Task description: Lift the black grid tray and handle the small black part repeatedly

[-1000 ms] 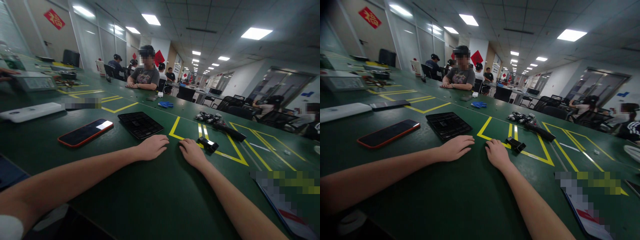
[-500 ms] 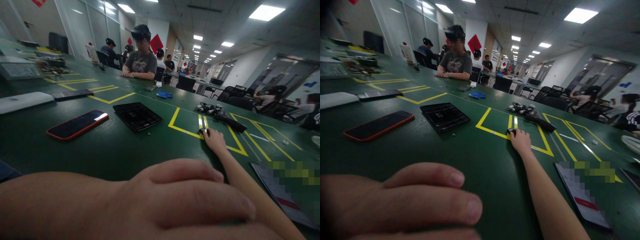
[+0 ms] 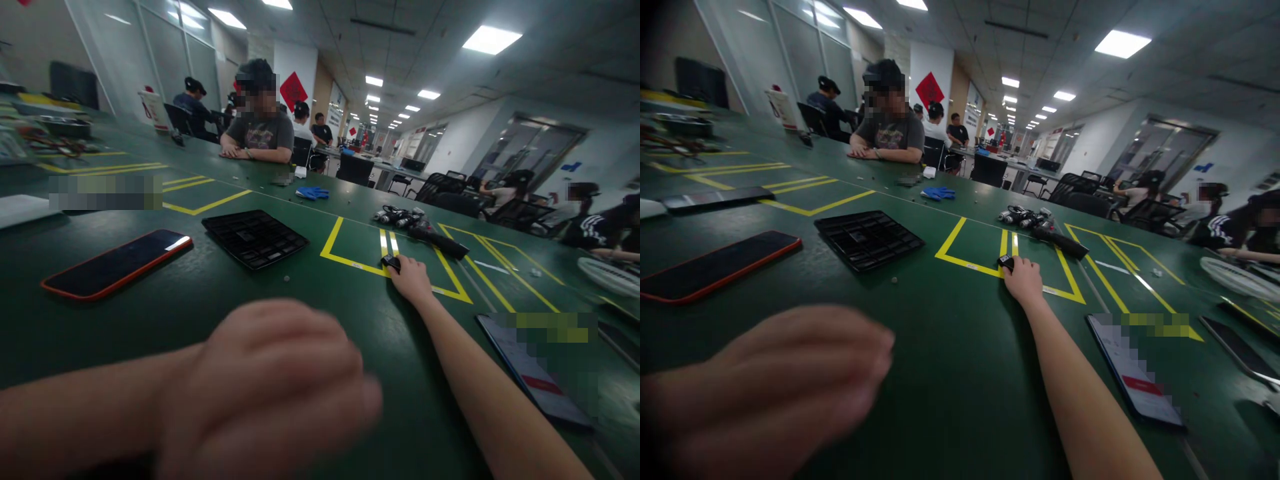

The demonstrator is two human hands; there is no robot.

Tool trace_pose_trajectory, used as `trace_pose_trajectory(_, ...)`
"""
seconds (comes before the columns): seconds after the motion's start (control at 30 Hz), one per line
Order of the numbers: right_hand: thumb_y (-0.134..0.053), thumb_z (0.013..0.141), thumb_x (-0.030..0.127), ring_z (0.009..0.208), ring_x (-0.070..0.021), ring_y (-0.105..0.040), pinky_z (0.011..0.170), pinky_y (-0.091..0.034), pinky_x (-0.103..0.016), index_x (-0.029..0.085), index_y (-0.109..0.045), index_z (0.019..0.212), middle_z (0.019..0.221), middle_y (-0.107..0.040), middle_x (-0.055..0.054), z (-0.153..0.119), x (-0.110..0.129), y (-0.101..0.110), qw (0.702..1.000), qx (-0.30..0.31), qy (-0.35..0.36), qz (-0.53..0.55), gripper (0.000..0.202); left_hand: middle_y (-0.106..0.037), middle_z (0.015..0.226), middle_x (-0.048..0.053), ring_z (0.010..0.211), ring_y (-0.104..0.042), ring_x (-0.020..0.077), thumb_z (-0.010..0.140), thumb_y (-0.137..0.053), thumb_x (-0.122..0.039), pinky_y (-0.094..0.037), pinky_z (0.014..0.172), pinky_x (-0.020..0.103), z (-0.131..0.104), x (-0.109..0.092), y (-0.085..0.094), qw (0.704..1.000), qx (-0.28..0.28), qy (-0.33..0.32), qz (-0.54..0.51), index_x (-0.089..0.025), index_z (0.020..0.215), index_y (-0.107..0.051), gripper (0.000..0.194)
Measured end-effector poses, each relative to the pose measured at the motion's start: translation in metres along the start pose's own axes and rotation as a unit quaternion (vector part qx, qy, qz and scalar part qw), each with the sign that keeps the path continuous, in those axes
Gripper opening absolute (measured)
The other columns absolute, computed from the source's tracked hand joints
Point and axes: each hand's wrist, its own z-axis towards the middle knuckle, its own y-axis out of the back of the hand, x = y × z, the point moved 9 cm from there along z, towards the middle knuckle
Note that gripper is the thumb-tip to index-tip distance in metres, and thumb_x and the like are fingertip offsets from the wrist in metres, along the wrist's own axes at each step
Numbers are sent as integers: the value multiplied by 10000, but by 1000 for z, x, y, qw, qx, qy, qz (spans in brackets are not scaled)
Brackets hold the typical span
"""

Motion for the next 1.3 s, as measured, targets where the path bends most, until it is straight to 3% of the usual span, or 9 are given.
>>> trace_pose_trajectory(0.17, -381, 838, 387, 984, -294, -496, 819, -384, -384, 118, -508, 1181, 1103, -574, -161, 1, 0, -1, 1000, -4, 5, 3, 454, -618, 855, 126, 790, -592, 224, 828, -419, -199, -495, 673, 348, 55, 107, -50, 954, 230, 110, 156, -136, 917, -651, 256)
trace_pose_trajectory(0.3, -376, 836, 399, 996, -308, -495, 813, -388, -386, 121, -509, 1181, 1105, -575, -159, 3, 0, -3, 1000, -4, 11, 3, 463, -607, 811, 125, 709, -578, 194, 769, -407, -27, -471, 612, 302, 38, 120, -77, 926, 300, 130, 186, -108, 784, -641, 247)
trace_pose_trajectory(0.43, -369, 843, 386, 1017, -304, -492, 834, -378, -391, 105, -492, 1200, 1119, -572, -168, 3, 0, -5, 1000, -2, 17, 1, 470, -614, 790, 96, 739, -591, 196, 763, -440, -74, -479, 668, 321, 43, 118, -67, 952, 256, 146, 80, -133, 752, -635, 204)
trace_pose_trajectory(0.5, -373, 844, 377, 1028, -298, -488, 846, -372, -392, 97, -486, 1207, 1131, -568, -176, 2, 0, -5, 1000, -1, 19, 1, 471, -623, 783, 78, 738, -605, 197, 762, -470, -150, -492, 669, 329, 49, 145, -52, 953, 188, 232, -43, -146, 794, -630, 163)
trace_pose_trajectory(0.63, -380, 844, 380, 1018, -300, -493, 834, -378, -390, 99, -489, 1205, 1132, -569, -175, 1, 1, -3, 1000, -5, 19, 3, 471, -631, 750, 89, 661, -624, 185, 770, -400, -204, -511, 584, 315, 34, 237, -13, 848, -39, 478, -227, -129, 875, -590, 230)
trace_pose_trajectory(0.8, -384, 840, 383, 992, -311, -499, 804, -390, -386, 118, -494, 1197, 1123, -572, -163, 0, 3, -1, 1000, -1, 10, 7, 458, -659, 813, 128, 790, -629, 269, 750, -446, -420, -495, 631, 355, 19, 295, 5, 845, 13, 534, -14, -146, 837, -613, 332)
trace_pose_trajectory(1.0, -395, 839, 381, 1019, -311, -491, 826, -381, -390, 121, -494, 1200, 1139, -566, -164, 4, -1, -4, 1000, 5, 9, 18, 456, -661, 955, 199, 930, -597, 352, 654, -525, -603, -461, 738, 381, 9, 305, -25, 838, 244, 452, 186, -136, 779, -668, 504)
trace_pose_trajectory(1.13, -455, 823, 340, 1054, -275, -497, 902, -353, -394, 112, -525, 1166, 1128, -581, -158, 5, 9, -4, 997, 4, 8, 77, 417, -638, 982, 226, 922, -598, 351, 733, -457, -592, -451, 735, 379, 15, 293, -33, 861, 229, 412, 192, -95, 880, -648, 551)
trace_pose_trajectory(1.3, -542, 762, 268, 1050, -222, -521, 933, -376, -383, 153, -534, 1144, 1140, -596, -95, -11, 76, -2, 939, 22, 92, 329, 399, -614, 1019, 158, 906, -592, 265, 806, -389, -557, -444, 742, 334, 47, 235, -57, 922, 146, 345, 96, -109, 1001, -565, 519)
